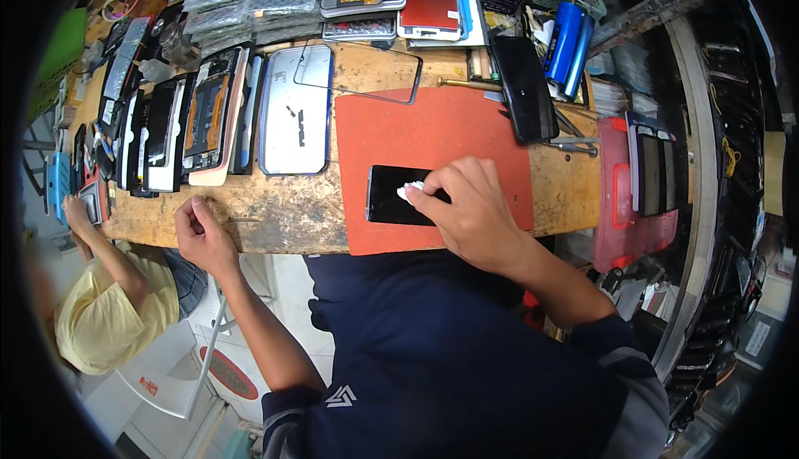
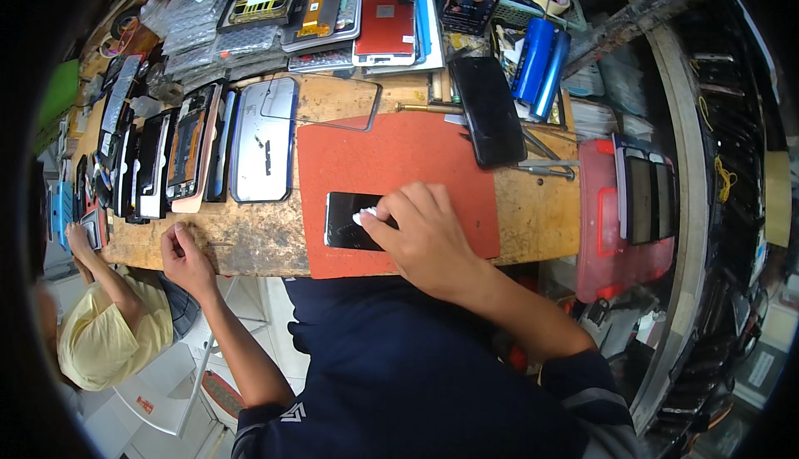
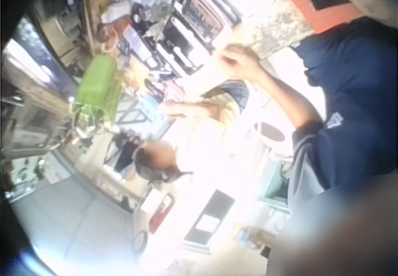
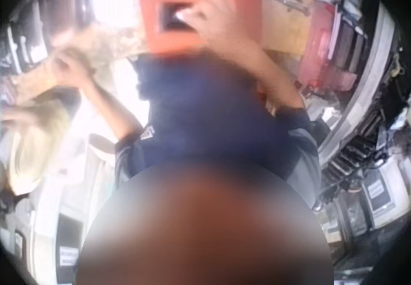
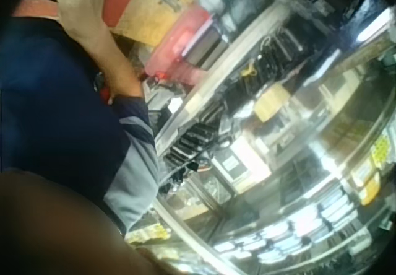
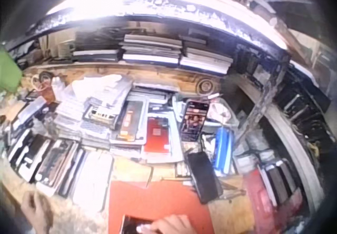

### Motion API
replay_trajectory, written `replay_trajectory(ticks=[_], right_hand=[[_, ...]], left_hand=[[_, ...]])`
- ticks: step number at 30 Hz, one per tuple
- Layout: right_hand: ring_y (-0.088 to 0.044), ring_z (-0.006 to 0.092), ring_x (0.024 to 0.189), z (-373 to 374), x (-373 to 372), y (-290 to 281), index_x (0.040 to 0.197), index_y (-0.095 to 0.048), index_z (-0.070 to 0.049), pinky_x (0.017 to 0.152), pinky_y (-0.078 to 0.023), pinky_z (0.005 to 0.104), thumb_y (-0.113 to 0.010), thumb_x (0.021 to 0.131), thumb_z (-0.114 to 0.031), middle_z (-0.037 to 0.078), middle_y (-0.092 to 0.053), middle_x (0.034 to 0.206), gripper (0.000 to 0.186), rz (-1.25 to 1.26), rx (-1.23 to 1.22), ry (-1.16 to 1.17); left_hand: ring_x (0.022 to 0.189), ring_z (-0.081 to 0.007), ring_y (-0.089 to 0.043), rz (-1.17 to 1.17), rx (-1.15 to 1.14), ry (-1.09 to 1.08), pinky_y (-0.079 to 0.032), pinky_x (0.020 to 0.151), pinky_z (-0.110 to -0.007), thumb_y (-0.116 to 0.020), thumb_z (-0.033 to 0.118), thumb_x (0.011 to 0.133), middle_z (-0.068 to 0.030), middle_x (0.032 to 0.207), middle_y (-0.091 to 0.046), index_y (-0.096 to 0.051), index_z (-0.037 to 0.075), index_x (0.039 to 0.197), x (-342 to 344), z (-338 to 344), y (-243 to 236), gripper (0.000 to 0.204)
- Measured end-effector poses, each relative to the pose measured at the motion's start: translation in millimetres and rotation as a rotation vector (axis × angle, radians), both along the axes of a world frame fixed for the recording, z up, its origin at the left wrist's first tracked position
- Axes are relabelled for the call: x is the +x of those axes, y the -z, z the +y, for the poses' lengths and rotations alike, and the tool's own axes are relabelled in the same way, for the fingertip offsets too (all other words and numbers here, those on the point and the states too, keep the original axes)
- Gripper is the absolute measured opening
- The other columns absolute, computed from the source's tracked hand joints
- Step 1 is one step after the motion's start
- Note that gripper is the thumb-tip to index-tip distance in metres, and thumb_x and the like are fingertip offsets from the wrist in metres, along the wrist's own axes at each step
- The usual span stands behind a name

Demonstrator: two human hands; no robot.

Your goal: The person wipes the back and front of a black smartphone with a white cloth on a cluttered workbench. They handle several other mobile phones and parts, moving them aside to access the work area, then continue wiping the device.

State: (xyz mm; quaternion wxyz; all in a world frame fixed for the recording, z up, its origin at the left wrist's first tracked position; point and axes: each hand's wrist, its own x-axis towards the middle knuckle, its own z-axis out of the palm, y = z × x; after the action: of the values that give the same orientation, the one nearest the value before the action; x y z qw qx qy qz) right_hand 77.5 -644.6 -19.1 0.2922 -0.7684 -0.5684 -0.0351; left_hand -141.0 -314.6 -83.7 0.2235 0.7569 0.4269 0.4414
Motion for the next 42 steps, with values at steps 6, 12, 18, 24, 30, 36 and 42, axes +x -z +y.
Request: replay_trajectory(ticks=[6, 12, 18, 24, 30, 36, 42], right_hand=[[-0.056, 0.0263, 0.099, 17, -1, 7, 0.117, -0.074, -0.003, 0.086, -0.041, 0.0415, -0.066, 0.091, -0.011, 0.007, -0.06, 0.102, 0.029, -0.071, -0.064, -0.086], [-0.057, 0.0242, 0.097, 23, -10, -1, 0.118, -0.076, -0.005, 0.086, -0.04, 0.042, -0.065, 0.092, -0.01, 0.006, -0.062, 0.101, 0.029, -0.112, 0.027, -0.165], [-0.057, 0.0243, 0.096, 31, -4, 3, 0.115, -0.075, -0.004, 0.087, -0.042, 0.0427, -0.066, 0.092, -0.012, 0.005, -0.061, 0.099, 0.026, -0.156, -0.064, -0.17], [-0.056, 0.0252, 0.097, 33, -1, 2, 0.112, -0.074, -0.002, 0.088, -0.044, 0.043, -0.065, 0.09, -0.015, 0.006, -0.058, 0.096, 0.027, -0.167, -0.112, -0.091], [-0.056, 0.0248, 0.097, 34, -1, 2, 0.11, -0.073, -0.003, 0.091, -0.043, 0.0434, -0.065, 0.089, -0.014, 0.006, -0.059, 0.097, 0.026, -0.178, -0.071, -0.18], [-0.056, 0.0255, 0.096, 36, -1, 0, 0.11, -0.073, -0.004, 0.09, -0.044, 0.0435, -0.066, 0.089, -0.014, 0.006, -0.059, 0.097, 0.025, -0.195, 0.015, -0.278], [-0.056, 0.0241, 0.096, 36, -1, 4, 0.11, -0.075, -0.003, 0.089, -0.044, 0.0426, -0.067, 0.09, -0.012, 0.006, -0.06, 0.096, 0.024, -0.149, -0.031, -0.202]], left_hand=[[0.066, -0.004, -0.049, 0.019, 0.03, -0.012, -0.042, 0.061, -0.022, -0.068, 0.018, 0.107, 0.0021, 0.077, -0.064, -0.073, -0.001, 0.098, -3, 0, 1, 0.021], [0.065, -0.0041, -0.049, 0.079, 0.022, -0.053, -0.042, 0.06, -0.022, -0.067, 0.017, 0.106, 0.0016, 0.077, -0.065, -0.073, -0.001, 0.098, -4, -1, 0, 0.021], [0.064, -0.0039, -0.048, 0.044, 0.034, -0.044, -0.041, 0.059, -0.022, -0.067, 0.016, 0.106, 0.0019, 0.076, -0.064, -0.073, -0.001, 0.097, -1, -1, 0, 0.021], [0.063, -0.0038, -0.047, 0.025, 0.02, -0.022, -0.04, 0.058, -0.022, -0.068, 0.017, 0.106, 0.0018, 0.076, -0.063, -0.073, -0.001, 0.097, -3, -1, 0, 0.021], [0.063, -0.0038, -0.047, 0.011, 0.047, -0.006, -0.041, 0.058, -0.022, -0.068, 0.016, 0.106, 0.0013, 0.076, -0.064, -0.073, -0.001, 0.096, -1, -2, 1, 0.021], [0.063, -0.0038, -0.048, 0.038, 0.043, -0.025, -0.042, 0.058, -0.023, -0.069, 0.017, 0.105, 0.0008, 0.076, -0.064, -0.072, -0.001, 0.096, 0, -2, -1, 0.021], [0.067, -0.0033, -0.05, 0.05, -0.025, -0.036, -0.043, 0.062, -0.022, -0.067, 0.017, 0.107, 0.0024, 0.078, -0.065, -0.072, -0.002, 0.099, 0, -5, -4, 0.022]])
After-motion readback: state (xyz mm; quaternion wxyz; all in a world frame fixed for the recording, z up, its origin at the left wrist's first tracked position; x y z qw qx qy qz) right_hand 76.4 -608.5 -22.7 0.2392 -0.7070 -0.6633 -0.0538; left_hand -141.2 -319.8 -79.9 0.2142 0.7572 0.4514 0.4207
